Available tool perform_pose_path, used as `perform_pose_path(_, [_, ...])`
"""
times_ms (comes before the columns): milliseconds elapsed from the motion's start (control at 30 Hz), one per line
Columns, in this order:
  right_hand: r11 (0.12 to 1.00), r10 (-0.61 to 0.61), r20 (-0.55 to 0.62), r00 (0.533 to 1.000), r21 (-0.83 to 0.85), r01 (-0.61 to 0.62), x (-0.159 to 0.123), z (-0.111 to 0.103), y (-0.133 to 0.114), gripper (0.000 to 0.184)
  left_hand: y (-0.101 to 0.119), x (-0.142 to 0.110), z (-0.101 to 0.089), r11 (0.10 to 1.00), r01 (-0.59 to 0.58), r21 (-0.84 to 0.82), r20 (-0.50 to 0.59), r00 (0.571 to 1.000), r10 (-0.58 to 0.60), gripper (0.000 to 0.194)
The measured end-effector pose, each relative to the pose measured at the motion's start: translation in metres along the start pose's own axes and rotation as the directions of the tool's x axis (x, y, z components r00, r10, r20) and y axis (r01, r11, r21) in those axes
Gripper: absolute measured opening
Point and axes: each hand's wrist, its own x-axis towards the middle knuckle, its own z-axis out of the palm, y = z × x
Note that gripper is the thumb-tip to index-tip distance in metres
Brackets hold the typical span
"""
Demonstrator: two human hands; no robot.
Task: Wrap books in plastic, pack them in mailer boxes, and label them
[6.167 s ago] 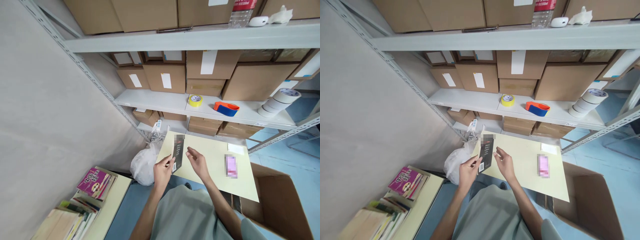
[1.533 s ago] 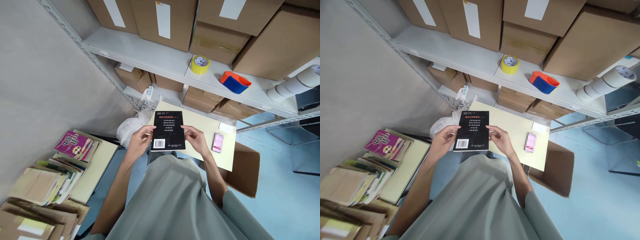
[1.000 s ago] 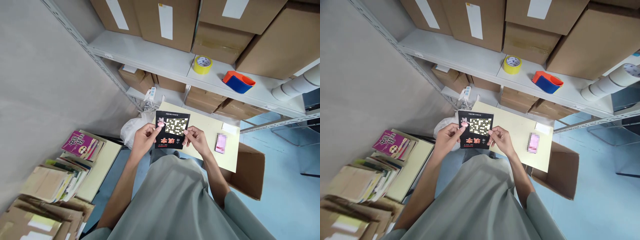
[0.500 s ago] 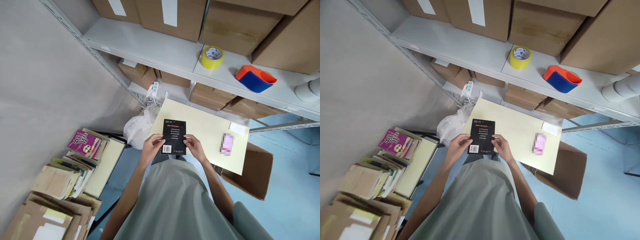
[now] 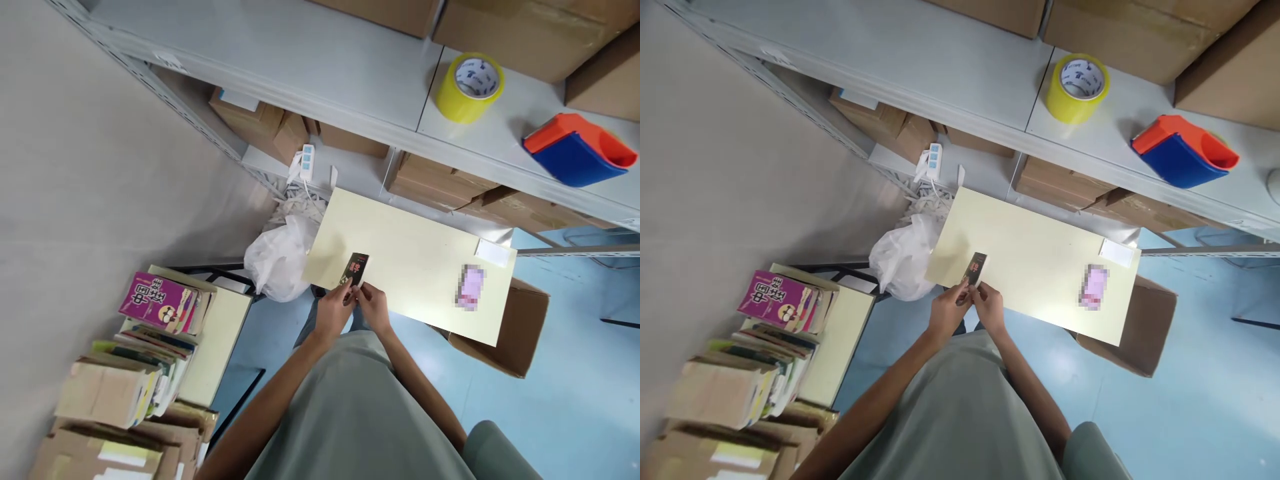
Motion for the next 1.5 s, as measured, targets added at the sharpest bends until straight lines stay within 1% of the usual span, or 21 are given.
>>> perform_pose_path(100, [1.000,-0.001,-0.056,0.998,-0.018,0.000,0.020,0.004,0.009,0.055,-0.008,0.015,0.002,0.996,-0.070,0.048,0.070,0.995,0.066,0.049])
perform_pose_path(167, [1.000,0.000,-0.086,0.996,-0.016,-0.002,0.044,0.007,0.011,0.055,-0.012,0.029,0.001,0.993,-0.112,0.034,0.113,0.988,0.107,0.059])
perform_pose_path(267, [0.998,0.028,-0.133,0.991,0.053,-0.021,0.093,0.011,0.006,0.052,-0.019,0.049,-0.001,0.988,-0.154,-0.008,0.153,0.976,0.154,0.075])
perform_pose_path(367, [0.994,0.058,-0.168,0.984,0.097,-0.042,0.147,0.016,-0.001,0.050,-0.034,0.063,-0.009,0.988,-0.151,-0.022,0.154,0.976,0.153,0.077])
perform_pose_path(433, [0.996,0.066,-0.196,0.978,0.079,-0.051,0.179,0.019,-0.003,0.050,-0.051,0.070,-0.021,0.992,-0.127,-0.011,0.150,0.980,0.128,0.072])
perform_pose_path(500, [0.996,0.078,-0.218,0.973,0.069,-0.065,0.206,0.021,-0.003,0.052,-0.075,0.076,-0.038,0.995,-0.101,0.009,0.142,0.985,0.098,0.067])
perform_pose_path(600, [0.995,0.099,-0.247,0.964,0.055,-0.089,0.228,0.023,-0.001,0.062,-0.119,0.086,-0.070,0.998,-0.045,0.051,0.101,0.994,0.039,0.062])
perform_pose_path(667, [0.995,0.096,-0.289,0.953,-0.004,-0.102,0.230,0.026,0.001,0.062,-0.151,0.091,-0.092,0.996,0.006,0.095,0.055,0.998,-0.011,0.061])
perform_pose_path(733, [0.993,0.062,-0.345,0.936,-0.074,-0.093,0.223,0.030,0.001,0.059,-0.183,0.095,-0.111,0.983,0.081,0.165,-0.001,0.997,-0.082,0.062])
perform_pose_path(767, [0.992,0.035,-0.363,0.931,-0.104,-0.077,0.217,0.034,0.001,0.060,-0.197,0.096,-0.118,0.969,0.133,0.210,-0.033,0.991,-0.129,0.065])
perform_pose_path(833, [0.989,-0.024,-0.347,0.937,-0.143,-0.027,0.202,0.043,-0.002,0.063,-0.224,0.097,-0.131,0.923,0.246,0.295,-0.098,0.969,-0.227,0.071])
perform_pose_path(867, [0.988,-0.048,-0.321,0.946,-0.153,-0.002,0.194,0.049,-0.003,0.066,-0.237,0.097,-0.135,0.901,0.289,0.323,-0.110,0.957,-0.268,0.067])
perform_pose_path(933, [0.986,-0.072,-0.274,0.959,-0.166,0.027,0.177,0.063,-0.007,0.068,-0.258,0.095,-0.143,0.879,0.334,0.340,-0.083,0.942,-0.325,0.049])
perform_pose_path(1000, [0.985,-0.060,-0.260,0.964,-0.169,0.016,0.164,0.078,-0.009,0.067,-0.274,0.094,-0.150,0.887,0.353,0.298,-0.047,0.933,-0.356,0.030])
perform_pose_path(1067, [0.987,-0.039,-0.250,0.968,-0.163,-0.002,0.153,0.094,-0.012,0.064,-0.285,0.093,-0.160,0.904,0.374,0.205,-0.075,0.927,-0.367,0.023])
perform_pose_path(1167, [0.991,-0.042,-0.157,0.987,-0.136,0.020,0.142,0.121,-0.016,0.054,-0.292,0.092,-0.181,0.922,0.387,-0.015,-0.178,0.906,-0.383,0.023])
perform_pose_path(1233, [0.993,-0.043,-0.058,0.997,-0.112,0.037,0.137,0.141,-0.020,0.047,-0.289,0.088,-0.198,0.898,0.395,-0.194,-0.192,0.882,-0.430,0.031])
perform_pose_path(1300, [0.996,-0.036,0.037,0.999,-0.077,0.039,0.132,0.160,-0.024,0.042,-0.280,0.083,-0.214,0.833,0.410,-0.373,-0.135,0.864,-0.485,0.040])
perform_pose_path(1367, [0.998,-0.025,0.115,0.993,-0.046,0.031,0.127,0.177,-0.028,0.041,-0.267,0.075,-0.230,0.753,0.424,-0.503,-0.037,0.860,-0.509,0.046])
perform_pose_path(1433, [1.000,-0.008,0.170,0.985,-0.026,0.013,0.123,0.192,-0.032,0.043,-0.252,0.067,-0.244,0.687,0.436,-0.581,0.044,0.860,-0.508,0.044])
perform_pose_path(1500, [1.000,0.011,0.202,0.979,-0.002,-0.011,0.119,0.203,-0.036,0.051,-0.238,0.060,-0.256,0.628,0.446,-0.638,0.083,0.850,-0.519,0.037])
